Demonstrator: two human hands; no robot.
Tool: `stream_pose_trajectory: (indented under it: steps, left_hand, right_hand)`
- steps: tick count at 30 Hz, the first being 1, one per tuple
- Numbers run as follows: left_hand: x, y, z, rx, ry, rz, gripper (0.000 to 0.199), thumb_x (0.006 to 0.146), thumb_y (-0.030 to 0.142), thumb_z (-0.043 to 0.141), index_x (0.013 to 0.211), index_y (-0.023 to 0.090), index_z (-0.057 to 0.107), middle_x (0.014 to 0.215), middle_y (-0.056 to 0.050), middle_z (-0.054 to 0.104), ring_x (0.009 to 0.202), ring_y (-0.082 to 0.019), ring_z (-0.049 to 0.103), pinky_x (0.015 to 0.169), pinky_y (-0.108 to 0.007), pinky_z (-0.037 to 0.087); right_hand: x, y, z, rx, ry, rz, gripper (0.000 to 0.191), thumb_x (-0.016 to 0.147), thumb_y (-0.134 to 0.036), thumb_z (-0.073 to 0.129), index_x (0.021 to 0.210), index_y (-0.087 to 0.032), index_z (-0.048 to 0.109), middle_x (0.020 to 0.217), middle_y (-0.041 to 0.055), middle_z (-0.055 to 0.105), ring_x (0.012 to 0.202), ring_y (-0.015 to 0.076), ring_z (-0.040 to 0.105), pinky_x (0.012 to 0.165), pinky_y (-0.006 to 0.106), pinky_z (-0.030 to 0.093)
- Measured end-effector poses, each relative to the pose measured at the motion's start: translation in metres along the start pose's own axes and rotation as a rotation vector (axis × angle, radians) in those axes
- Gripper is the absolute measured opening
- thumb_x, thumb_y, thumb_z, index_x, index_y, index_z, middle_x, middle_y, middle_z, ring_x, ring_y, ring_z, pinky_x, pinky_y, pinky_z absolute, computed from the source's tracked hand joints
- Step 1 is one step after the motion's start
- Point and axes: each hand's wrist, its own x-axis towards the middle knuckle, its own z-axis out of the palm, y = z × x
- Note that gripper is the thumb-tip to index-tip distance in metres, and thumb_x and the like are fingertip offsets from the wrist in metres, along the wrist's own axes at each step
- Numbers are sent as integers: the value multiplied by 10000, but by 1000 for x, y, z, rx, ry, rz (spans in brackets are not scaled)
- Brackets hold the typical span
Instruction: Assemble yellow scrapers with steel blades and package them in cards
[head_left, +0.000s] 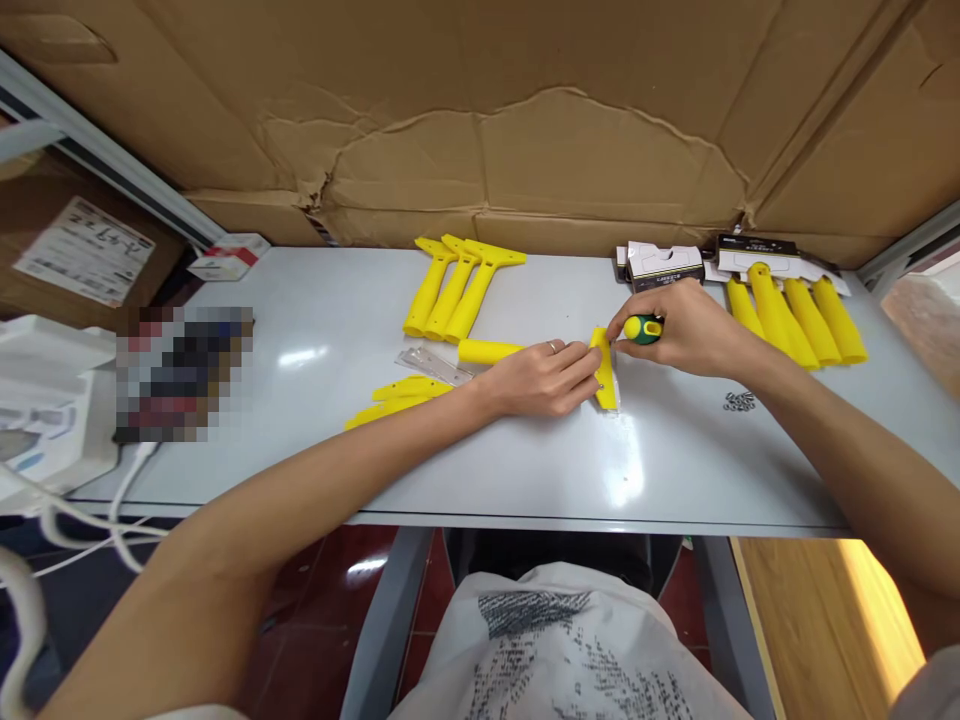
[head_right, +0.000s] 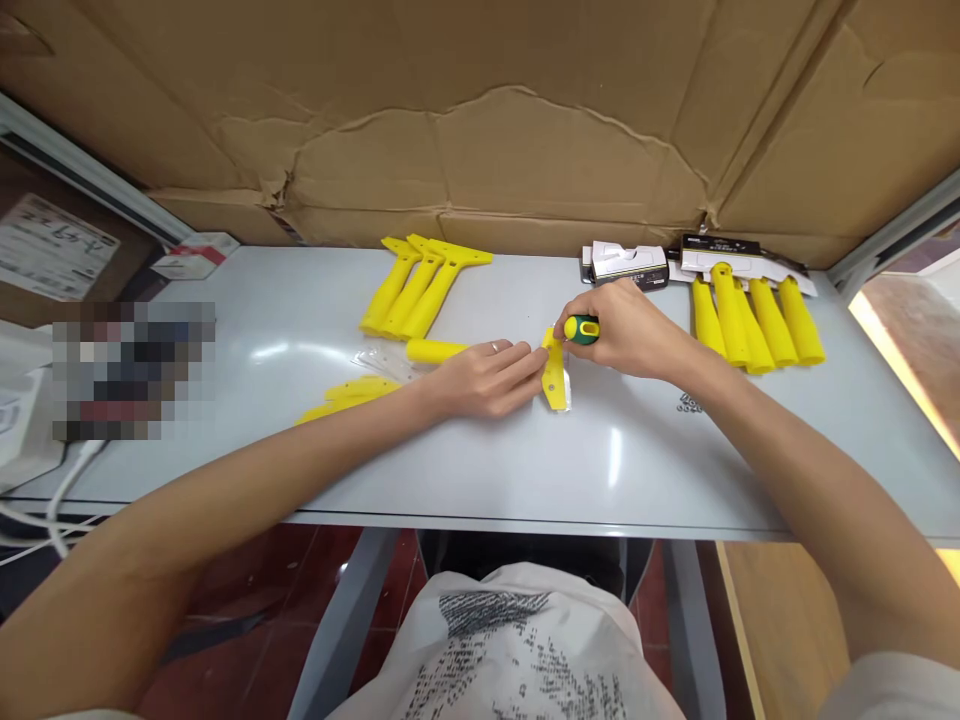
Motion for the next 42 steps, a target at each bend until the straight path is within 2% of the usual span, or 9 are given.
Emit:
stream_pose_trajectory:
  steps: [3,9,14,17,22,28,33,38,42]
  left_hand:
    - [1,0,1,-15,9,-4,226,1012,80,639,802,163,648,928,-86,767,728,-172,642,584,-296,438]
    - [1,0,1,10,25,-2,275,1048,81,587,793,175,633,889,-64,742,701,-158,618,575,-295,417]
    - [2,0,0,17,15,0,263,1039,76,590,798,176,620,883,-62,730,709,-162,619,571,-302,405]
    - [1,0,0,28,10,-3,267,1046,69,580,806,181,615,901,-59,733,727,-156,616,592,-293,420]
    - [0,0,0,21,24,-12,273,1031,67,607,783,182,614,899,-58,733,721,-155,605,579,-293,398]
    - [1,1,1,28,28,-17,272,1030,67,603,785,185,603,891,-59,728,734,-160,614,593,-291,414]
    - [0,2,3,12,29,-33,263,1024,70,607,789,187,590,855,-52,699,734,-167,607,578,-297,392]
    - [-2,2,5,9,30,-50,265,1030,59,580,800,188,602,836,-48,674,734,-169,598,576,-306,376]
    - [-6,4,7,19,-31,-60,292,1067,58,506,836,203,610,882,-50,703,747,-170,615,580,-319,386]
  right_hand:
    - [1,0,7,-29,-3,-31,92,916,-221,747,945,-218,835,927,25,844,772,212,739,759,328,503]
    - [3,4,16,-106,6,-56,91,963,-250,723,946,-208,801,805,26,796,660,194,662,701,319,456]
    - [2,7,14,-74,-40,-125,111,939,-210,719,979,-213,822,961,36,845,821,240,758,769,340,501]
    - [1,7,14,-55,-20,-157,134,948,-200,697,995,-214,822,1002,34,850,874,249,781,805,351,526]
    - [2,7,18,-34,43,-136,80,943,-207,710,939,-216,790,929,29,834,812,234,763,775,351,528]
    - [3,8,24,-45,45,-211,104,969,-213,643,930,-202,739,996,80,787,850,247,742,767,363,525]
    - [0,7,28,-106,96,-254,136,928,-150,620,932,-227,733,906,42,787,775,230,726,717,343,511]
    - [-2,5,31,-160,92,-260,201,897,-129,602,997,-241,735,948,45,805,805,233,743,716,331,517]
    - [-5,4,29,-172,49,-242,253,895,-145,604,1075,-263,737,993,44,820,847,251,768,751,340,536]
